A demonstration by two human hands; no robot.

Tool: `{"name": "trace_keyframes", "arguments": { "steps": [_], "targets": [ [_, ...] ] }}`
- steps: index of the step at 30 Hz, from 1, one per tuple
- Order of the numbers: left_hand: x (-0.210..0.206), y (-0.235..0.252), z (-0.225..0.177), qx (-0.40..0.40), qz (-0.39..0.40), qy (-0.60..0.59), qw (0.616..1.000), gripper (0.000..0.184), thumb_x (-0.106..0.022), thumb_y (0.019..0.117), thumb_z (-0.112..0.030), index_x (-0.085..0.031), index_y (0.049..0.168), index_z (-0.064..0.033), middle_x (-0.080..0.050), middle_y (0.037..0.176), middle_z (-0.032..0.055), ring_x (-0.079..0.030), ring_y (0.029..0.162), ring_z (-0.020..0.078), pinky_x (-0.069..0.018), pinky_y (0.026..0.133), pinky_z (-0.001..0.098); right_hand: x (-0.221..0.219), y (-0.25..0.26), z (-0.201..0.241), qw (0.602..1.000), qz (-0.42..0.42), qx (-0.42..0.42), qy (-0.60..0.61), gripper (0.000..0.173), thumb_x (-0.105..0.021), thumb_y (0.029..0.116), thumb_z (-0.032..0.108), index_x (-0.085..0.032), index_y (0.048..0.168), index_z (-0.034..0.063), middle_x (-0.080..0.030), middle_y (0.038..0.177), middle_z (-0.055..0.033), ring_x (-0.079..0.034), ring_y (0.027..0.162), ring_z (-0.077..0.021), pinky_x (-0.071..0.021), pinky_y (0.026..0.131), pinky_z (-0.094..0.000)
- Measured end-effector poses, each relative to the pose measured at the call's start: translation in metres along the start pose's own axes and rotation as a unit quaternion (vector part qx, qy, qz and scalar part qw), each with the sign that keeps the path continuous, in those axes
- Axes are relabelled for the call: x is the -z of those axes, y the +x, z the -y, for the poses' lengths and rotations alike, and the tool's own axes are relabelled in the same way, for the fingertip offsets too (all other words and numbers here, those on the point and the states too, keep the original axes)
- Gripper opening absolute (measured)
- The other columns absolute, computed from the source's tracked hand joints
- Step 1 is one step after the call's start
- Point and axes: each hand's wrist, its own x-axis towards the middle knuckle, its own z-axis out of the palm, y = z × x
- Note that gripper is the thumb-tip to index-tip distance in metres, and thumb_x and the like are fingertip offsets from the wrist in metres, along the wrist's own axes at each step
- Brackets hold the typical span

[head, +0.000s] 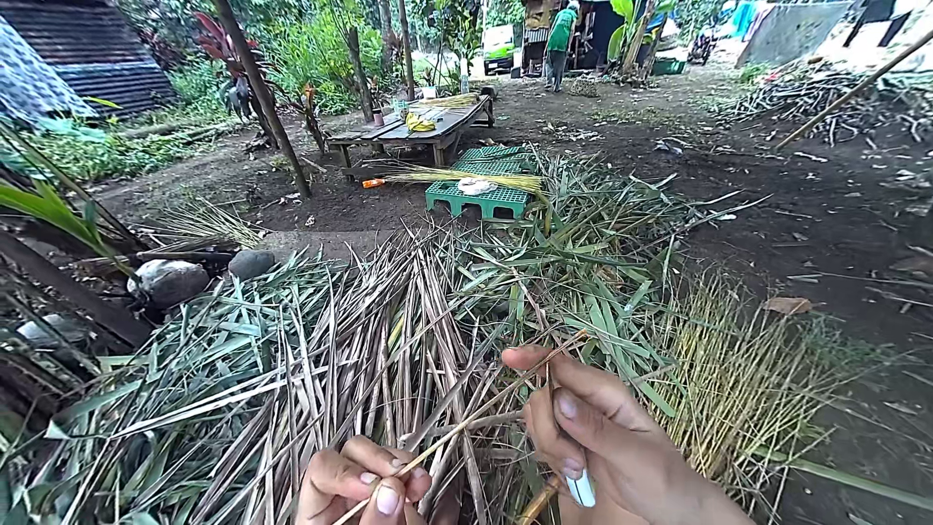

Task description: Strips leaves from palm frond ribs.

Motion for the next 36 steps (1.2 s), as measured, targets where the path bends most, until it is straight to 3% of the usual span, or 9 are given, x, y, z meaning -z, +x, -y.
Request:
{"name": "trace_keyframes", "arguments": {
  "steps": [6, 9, 12, 19, 25, 30, 36],
  "targets": [
    [-0.013, 0.0, 0.001, 0.011, 0.027, 0.042, 0.999, 0.017, -0.068, 0.0978, -0.014, -0.073, 0.113, -0.0183, -0.075, 0.109, -0.0028, -0.073, 0.095, 0.0061, -0.0606, 0.083, 0.0206, -0.003, -0.002, -0.003, 1.0, 0.012, -0.003, -0.009, 0.04, -0.043, 0.1102, 0.026, -0.054, 0.144, 0.0056, -0.051, 0.071, 0.0127, -0.044, 0.062, 0.0087, -0.0381, 0.058, -0.0095],
    [-0.021, 0.0, 0.002, 0.0, 0.011, 0.036, 0.999, 0.012, -0.067, 0.0983, -0.014, -0.073, 0.108, -0.0157, -0.075, 0.106, -0.0022, -0.073, 0.091, 0.006, -0.0612, 0.08, 0.0201, -0.006, -0.002, -0.004, 1.0, 0.018, -0.01, 0.001, 0.041, -0.043, 0.1103, 0.026, -0.053, 0.145, 0.0059, -0.05, 0.07, 0.0123, -0.044, 0.061, 0.0086, -0.0374, 0.058, -0.0094],
    [-0.022, -0.002, 0.003, 0.006, -0.017, 0.029, 0.999, 0.007, -0.069, 0.0971, -0.014, -0.072, 0.103, -0.0149, -0.075, 0.101, -0.0019, -0.073, 0.086, 0.0053, -0.0613, 0.077, 0.0195, -0.003, -0.002, -0.003, 1.0, 0.007, -0.004, 0.021, 0.048, -0.044, 0.1098, 0.028, -0.045, 0.151, 0.0045, -0.052, 0.069, 0.0133, -0.046, 0.061, 0.008, -0.0405, 0.06, -0.0107],
    [-0.017, -0.003, 0.001, 0.01, -0.008, 0.043, 0.999, 0.006, -0.069, 0.0966, -0.013, -0.07, 0.101, -0.0157, -0.075, 0.098, -0.0027, -0.073, 0.084, 0.0042, -0.0606, 0.075, 0.0182, 0.003, -0.003, 0.002, 1.0, 0.001, -0.013, 0.018, 0.051, -0.045, 0.1093, 0.029, -0.041, 0.152, 0.0021, -0.051, 0.067, 0.0143, -0.047, 0.06, 0.008, -0.0415, 0.06, -0.0108],
    [-0.014, -0.003, 0.001, 0.014, 0.003, 0.047, 0.999, 0.006, -0.07, 0.0966, -0.015, -0.07, 0.102, -0.0162, -0.075, 0.098, -0.0028, -0.073, 0.084, 0.0044, -0.0607, 0.075, 0.0185, -0.001, -0.003, 0.0, 1.0, -0.02, -0.02, -0.005, 0.035, -0.045, 0.1094, 0.028, -0.059, 0.133, 0.0053, -0.05, 0.07, 0.0157, -0.046, 0.061, 0.0098, -0.0393, 0.057, -0.0089],
    [-0.018, 0.0, 0.007, 0.017, 0.053, 0.083, 0.995, 0.018, -0.07, 0.0972, -0.017, -0.072, 0.115, -0.0191, -0.075, 0.108, -0.0054, -0.073, 0.094, 0.005, -0.0613, 0.082, 0.0207, -0.009, -0.004, -0.003, 0.999, 0.002, -0.047, -0.013, 0.035, -0.045, 0.1096, 0.028, -0.06, 0.13, 0.004, -0.049, 0.07, 0.0157, -0.043, 0.06, 0.0114, -0.0365, 0.055, -0.0073],
    [-0.024, -0.004, 0.01, -0.012, 0.047, 0.111, 0.993, 0.01, -0.07, 0.0962, -0.013, -0.074, 0.105, -0.0174, -0.074, 0.105, -0.0071, -0.072, 0.089, 0.0024, -0.0606, 0.076, 0.018, -0.015, -0.003, -0.003, 0.996, 0.012, -0.083, -0.013, 0.033, -0.046, 0.1093, 0.024, -0.06, 0.13, 0.0022, -0.047, 0.071, 0.0161, -0.041, 0.06, 0.0121, -0.0351, 0.054, -0.0066]
  ]
}}
